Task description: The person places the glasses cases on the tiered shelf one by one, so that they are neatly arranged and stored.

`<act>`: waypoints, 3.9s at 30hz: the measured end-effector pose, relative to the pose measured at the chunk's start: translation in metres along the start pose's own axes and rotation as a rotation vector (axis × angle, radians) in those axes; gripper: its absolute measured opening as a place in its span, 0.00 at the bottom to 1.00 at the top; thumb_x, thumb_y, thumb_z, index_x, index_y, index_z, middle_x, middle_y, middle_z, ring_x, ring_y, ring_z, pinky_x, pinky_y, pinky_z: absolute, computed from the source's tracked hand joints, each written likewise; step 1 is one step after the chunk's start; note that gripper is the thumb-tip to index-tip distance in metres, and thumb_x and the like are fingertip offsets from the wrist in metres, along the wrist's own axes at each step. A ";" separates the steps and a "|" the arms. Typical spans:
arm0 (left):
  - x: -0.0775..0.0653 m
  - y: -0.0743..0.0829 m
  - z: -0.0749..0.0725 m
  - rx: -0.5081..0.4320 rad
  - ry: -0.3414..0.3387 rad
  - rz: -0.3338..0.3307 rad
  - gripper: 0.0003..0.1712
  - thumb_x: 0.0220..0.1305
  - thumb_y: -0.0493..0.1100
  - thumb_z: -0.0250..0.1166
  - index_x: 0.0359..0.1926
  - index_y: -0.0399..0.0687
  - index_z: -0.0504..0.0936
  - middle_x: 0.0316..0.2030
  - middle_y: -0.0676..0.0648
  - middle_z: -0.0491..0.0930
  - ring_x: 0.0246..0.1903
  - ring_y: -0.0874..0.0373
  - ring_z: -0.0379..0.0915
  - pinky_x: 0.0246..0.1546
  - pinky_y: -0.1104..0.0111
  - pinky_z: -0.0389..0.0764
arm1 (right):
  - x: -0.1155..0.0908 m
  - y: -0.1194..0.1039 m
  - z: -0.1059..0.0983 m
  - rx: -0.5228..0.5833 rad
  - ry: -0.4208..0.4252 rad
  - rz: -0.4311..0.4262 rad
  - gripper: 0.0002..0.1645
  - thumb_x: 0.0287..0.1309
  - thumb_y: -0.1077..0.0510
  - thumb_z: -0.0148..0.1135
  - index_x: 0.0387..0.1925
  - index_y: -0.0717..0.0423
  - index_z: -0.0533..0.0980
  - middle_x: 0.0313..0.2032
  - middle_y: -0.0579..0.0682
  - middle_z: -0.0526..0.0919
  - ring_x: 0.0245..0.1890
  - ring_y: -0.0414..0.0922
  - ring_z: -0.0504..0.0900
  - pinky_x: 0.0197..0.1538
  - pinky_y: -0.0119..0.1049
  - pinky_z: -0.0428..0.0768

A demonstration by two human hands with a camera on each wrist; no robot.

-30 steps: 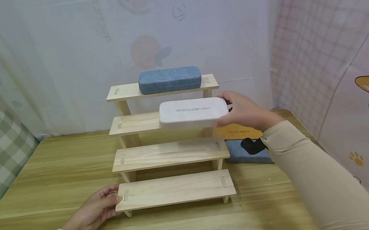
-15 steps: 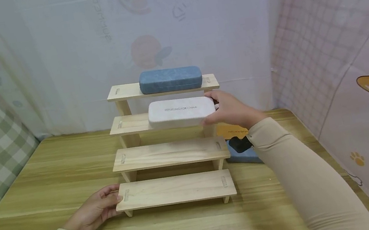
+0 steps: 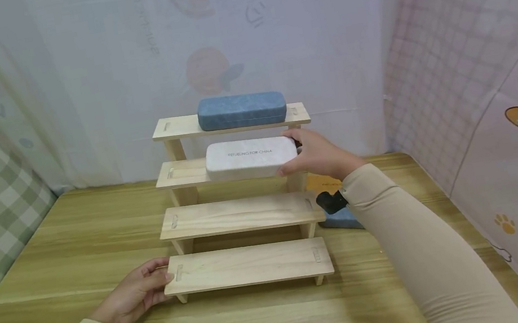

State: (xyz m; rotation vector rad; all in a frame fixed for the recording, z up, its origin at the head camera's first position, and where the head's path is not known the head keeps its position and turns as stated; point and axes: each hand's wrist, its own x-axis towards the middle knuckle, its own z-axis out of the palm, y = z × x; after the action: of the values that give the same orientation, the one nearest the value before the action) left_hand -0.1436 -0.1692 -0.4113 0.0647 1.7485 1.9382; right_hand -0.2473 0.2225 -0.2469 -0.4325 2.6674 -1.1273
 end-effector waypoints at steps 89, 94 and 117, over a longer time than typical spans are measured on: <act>-0.001 -0.002 0.001 -0.033 -0.004 -0.001 0.40 0.69 0.37 0.57 0.70 0.25 0.44 0.50 0.43 0.72 0.41 0.59 0.77 0.41 0.68 0.80 | -0.107 0.175 -0.027 0.102 0.173 0.117 0.43 0.70 0.50 0.53 0.74 0.64 0.46 0.68 0.65 0.55 0.65 0.61 0.57 0.44 0.18 0.66; -0.001 -0.002 0.001 -0.033 0.001 -0.004 0.40 0.69 0.37 0.56 0.70 0.25 0.44 0.51 0.43 0.72 0.42 0.59 0.77 0.41 0.67 0.80 | -0.110 0.192 -0.024 0.140 0.150 0.138 0.44 0.70 0.50 0.53 0.74 0.66 0.43 0.69 0.69 0.51 0.65 0.62 0.56 0.60 0.36 0.68; 0.000 -0.002 0.001 -0.029 0.005 -0.001 0.40 0.69 0.37 0.56 0.70 0.25 0.44 0.51 0.42 0.73 0.42 0.59 0.77 0.41 0.68 0.81 | -0.111 0.213 -0.011 0.108 0.037 0.209 0.52 0.63 0.54 0.62 0.72 0.70 0.41 0.70 0.74 0.44 0.65 0.73 0.48 0.57 0.68 0.62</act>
State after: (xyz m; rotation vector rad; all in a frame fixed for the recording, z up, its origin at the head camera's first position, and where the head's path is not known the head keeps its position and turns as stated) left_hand -0.1422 -0.1686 -0.4128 0.0483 1.7227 1.9638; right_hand -0.1862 0.4101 -0.3849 -0.1111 2.5933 -1.2169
